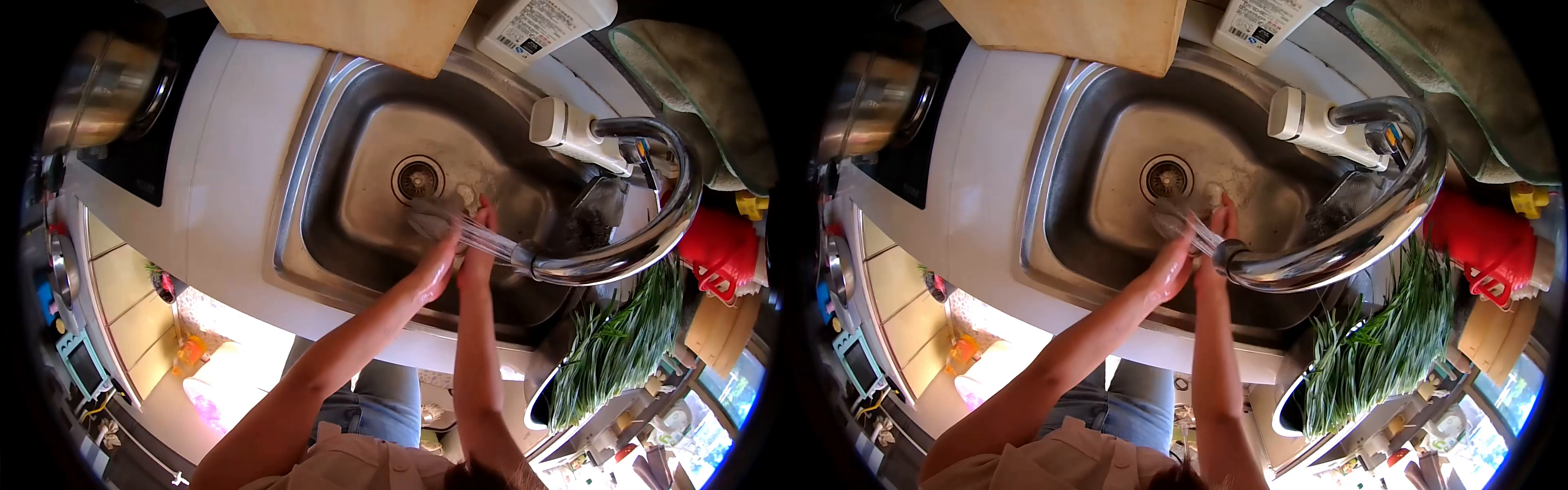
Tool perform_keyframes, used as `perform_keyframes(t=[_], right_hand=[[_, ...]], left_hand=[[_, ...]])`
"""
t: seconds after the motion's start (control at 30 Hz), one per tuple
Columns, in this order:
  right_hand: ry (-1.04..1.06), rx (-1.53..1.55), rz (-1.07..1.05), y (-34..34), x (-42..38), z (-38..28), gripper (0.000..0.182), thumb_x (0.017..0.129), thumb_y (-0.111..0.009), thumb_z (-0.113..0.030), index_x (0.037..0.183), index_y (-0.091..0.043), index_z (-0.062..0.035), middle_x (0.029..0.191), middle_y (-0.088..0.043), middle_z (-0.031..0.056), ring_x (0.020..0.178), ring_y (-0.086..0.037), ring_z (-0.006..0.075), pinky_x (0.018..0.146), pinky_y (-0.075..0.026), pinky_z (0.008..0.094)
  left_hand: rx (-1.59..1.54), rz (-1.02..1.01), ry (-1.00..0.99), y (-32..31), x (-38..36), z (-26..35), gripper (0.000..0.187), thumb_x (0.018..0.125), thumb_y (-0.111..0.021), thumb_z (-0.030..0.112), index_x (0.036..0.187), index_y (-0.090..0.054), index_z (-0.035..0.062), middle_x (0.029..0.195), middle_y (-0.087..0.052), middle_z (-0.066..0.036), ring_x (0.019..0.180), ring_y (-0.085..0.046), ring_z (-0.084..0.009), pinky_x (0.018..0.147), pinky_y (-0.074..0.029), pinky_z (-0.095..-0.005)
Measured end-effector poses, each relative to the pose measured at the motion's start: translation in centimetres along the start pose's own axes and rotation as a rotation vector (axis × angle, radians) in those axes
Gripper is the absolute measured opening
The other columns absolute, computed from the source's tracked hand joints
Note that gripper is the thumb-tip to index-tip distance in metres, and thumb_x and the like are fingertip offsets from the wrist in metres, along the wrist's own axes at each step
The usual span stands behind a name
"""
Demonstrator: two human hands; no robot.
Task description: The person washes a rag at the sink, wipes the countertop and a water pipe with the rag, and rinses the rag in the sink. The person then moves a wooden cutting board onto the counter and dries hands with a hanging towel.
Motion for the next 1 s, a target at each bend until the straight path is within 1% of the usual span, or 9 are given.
perform_keyframes(t=[0.1,0.17,0.3,0.4,0.5,0.53,0.63,0.7,1.0], right_hand=[[0.231,-0.276,0.072,-1.2,-5.1,-0.1,0.031,0.085,-0.053,-0.015,0.112,-0.050,-0.0001,0.108,-0.053,0.0067,0.099,-0.047,0.0161,0.086,-0.037,0.0291],[0.177,-0.191,0.095,-0.6,-4.0,-0.1,0.025,0.086,-0.051,-0.019,0.103,-0.053,-0.0001,0.098,-0.055,0.0071,0.088,-0.049,0.0164,0.080,-0.040,0.0287],[0.099,-0.108,-0.069,-0.5,-1.8,-0.7,0.033,0.089,-0.047,-0.031,0.089,-0.052,0.0016,0.084,-0.052,0.0033,0.074,-0.043,0.0126,0.066,-0.039,0.0294],[-0.017,0.023,0.011,0.6,-1.7,0.4,0.024,0.084,-0.052,-0.015,0.100,-0.056,0.0021,0.096,-0.058,0.0063,0.085,-0.052,0.0134,0.077,-0.042,0.0271],[0.155,-0.174,0.044,1.1,-3.3,-1.7,0.019,0.084,-0.052,-0.015,0.093,-0.058,0.0014,0.093,-0.058,0.0048,0.085,-0.052,0.0121,0.074,-0.043,0.0263],[0.248,-0.246,0.049,0.9,-4.0,-3.0,0.018,0.085,-0.051,-0.014,0.084,-0.059,0.0019,0.078,-0.056,0.0015,0.071,-0.049,0.0081,0.059,-0.041,0.0227],[0.334,-0.456,-0.031,2.5,-5.3,-3.3,0.020,0.085,-0.051,-0.013,0.072,-0.053,0.0013,0.062,-0.045,-0.0017,0.059,-0.039,0.0047,0.047,-0.031,0.0223],[0.409,-0.555,-0.050,2.3,-6.3,-4.7,0.027,0.085,-0.050,-0.012,0.062,-0.046,0.0005,0.052,-0.035,-0.0030,0.052,-0.030,0.0033,0.042,-0.022,0.0237],[0.508,-0.617,-0.055,2.4,-7.7,-6.6,0.026,0.084,-0.050,-0.009,0.061,-0.045,0.0016,0.049,-0.037,0.0007,0.049,-0.032,0.0057,0.042,-0.025,0.0250]], left_hand=[[-0.070,-0.041,0.076,0.6,1.8,-0.1,0.068,0.079,-0.035,0.066,0.107,-0.049,0.0052,0.107,-0.050,-0.006,0.100,-0.043,-0.0152,0.088,-0.032,-0.0263],[0.044,-0.036,0.013,1.1,2.1,-1.0,0.067,0.080,-0.034,0.066,0.102,-0.051,0.0055,0.103,-0.051,-0.005,0.096,-0.044,-0.0149,0.085,-0.035,-0.0262],[0.050,0.158,-0.194,-1.3,-0.7,1.5,0.048,0.084,-0.048,0.048,0.106,-0.053,0.0053,0.107,-0.055,-0.007,0.095,-0.049,-0.0135,0.085,-0.037,-0.0267],[-0.175,0.083,0.037,-2.0,0.0,2.0,0.030,0.086,-0.050,0.036,0.086,-0.055,0.0068,0.075,-0.058,-0.004,0.078,-0.056,-0.0156,0.070,-0.047,-0.0294],[-0.409,-0.099,0.211,-0.3,3.6,-0.2,0.020,0.084,-0.053,0.026,0.076,-0.055,0.0080,0.072,-0.058,-0.005,0.070,-0.057,-0.0170,0.065,-0.049,-0.0306],[-0.371,0.078,0.191,0.4,3.7,0.0,0.018,0.083,-0.054,0.024,0.075,-0.054,0.0089,0.068,-0.057,-0.003,0.060,-0.056,-0.0163,0.057,-0.048,-0.0307],[-0.340,-0.120,-0.005,1.9,6.4,0.1,0.017,0.083,-0.054,0.024,0.072,-0.053,0.0117,0.066,-0.055,-0.001,0.057,-0.053,-0.0139,0.050,-0.044,-0.0279],[-0.269,-0.085,0.085,1.6,7.4,-0.2,0.017,0.083,-0.054,0.024,0.071,-0.050,0.0134,0.064,-0.053,0.001,0.052,-0.049,-0.0122,0.046,-0.040,-0.0266],[-0.321,0.021,0.238,2.0,8.8,0.8,0.027,0.087,-0.044,0.037,0.070,-0.046,0.0158,0.055,-0.045,0.002,0.044,-0.042,-0.0116,0.041,-0.037,-0.0258]])
Point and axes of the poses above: each hand's wrist, its own x-axis towards the middle knuckle, its own y-axis out of the back of the hand, z = x × y, the point moved 6 cm from there along x, towards the middle knuckle
